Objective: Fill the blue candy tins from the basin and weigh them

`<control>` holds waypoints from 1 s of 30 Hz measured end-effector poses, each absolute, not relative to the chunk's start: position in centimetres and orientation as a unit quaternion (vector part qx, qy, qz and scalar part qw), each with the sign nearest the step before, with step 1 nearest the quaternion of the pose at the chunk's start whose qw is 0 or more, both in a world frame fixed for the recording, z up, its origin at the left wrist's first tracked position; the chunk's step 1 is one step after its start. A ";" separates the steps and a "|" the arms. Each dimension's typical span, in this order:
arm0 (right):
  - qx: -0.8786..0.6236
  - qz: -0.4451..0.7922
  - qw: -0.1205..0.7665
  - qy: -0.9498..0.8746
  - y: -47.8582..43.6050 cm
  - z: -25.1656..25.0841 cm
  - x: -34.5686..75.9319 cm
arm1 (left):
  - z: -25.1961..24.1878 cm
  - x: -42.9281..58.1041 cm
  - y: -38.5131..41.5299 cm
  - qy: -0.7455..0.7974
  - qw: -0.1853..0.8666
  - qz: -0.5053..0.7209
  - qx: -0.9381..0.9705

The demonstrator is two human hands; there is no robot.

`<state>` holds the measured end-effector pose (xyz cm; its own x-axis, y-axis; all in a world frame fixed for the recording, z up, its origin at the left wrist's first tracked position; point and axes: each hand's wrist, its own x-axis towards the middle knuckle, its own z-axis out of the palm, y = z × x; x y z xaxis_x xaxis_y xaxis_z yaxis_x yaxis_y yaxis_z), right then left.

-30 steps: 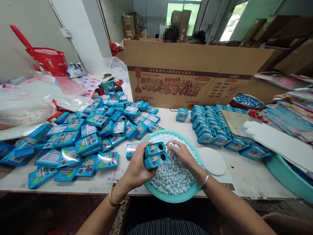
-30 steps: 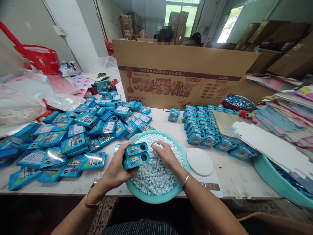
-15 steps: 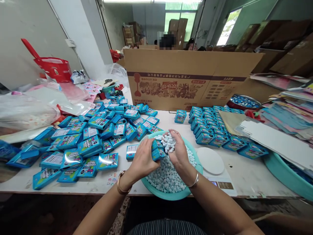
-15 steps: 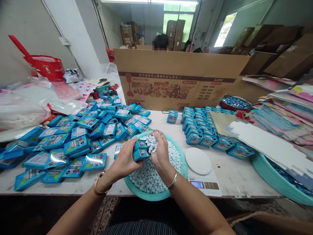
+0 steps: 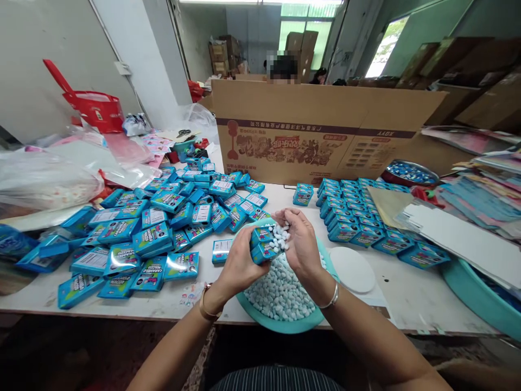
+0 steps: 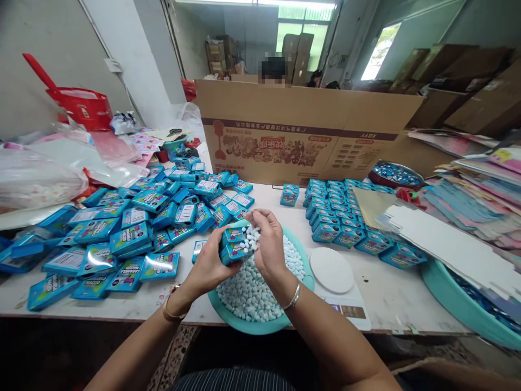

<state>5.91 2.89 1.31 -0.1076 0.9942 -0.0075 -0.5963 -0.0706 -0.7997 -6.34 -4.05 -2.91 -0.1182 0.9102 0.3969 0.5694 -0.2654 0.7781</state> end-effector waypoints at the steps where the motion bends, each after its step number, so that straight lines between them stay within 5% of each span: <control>1: -0.298 0.668 0.594 -0.335 2.9 1.4 5.9 | -2.9 -6.3 -4.0 0.577 0.183 0.475 0.639; 13: -0.267 0.700 0.559 -0.356 3.1 2.6 7.4 | -2.9 -6.2 -3.7 0.564 0.269 0.476 0.619; 18: -0.334 0.608 0.566 -0.447 4.3 -1.2 11.4 | -3.2 -7.5 -4.3 0.553 0.308 0.496 0.594; 25: -0.340 0.240 0.177 -0.892 1.9 -9.2 14.4 | -4.5 -9.1 -5.5 0.476 0.408 0.560 0.541; 30: -0.323 0.115 0.128 -0.930 1.0 -10.1 13.5 | -5.9 -9.4 -5.1 0.434 0.435 0.576 0.539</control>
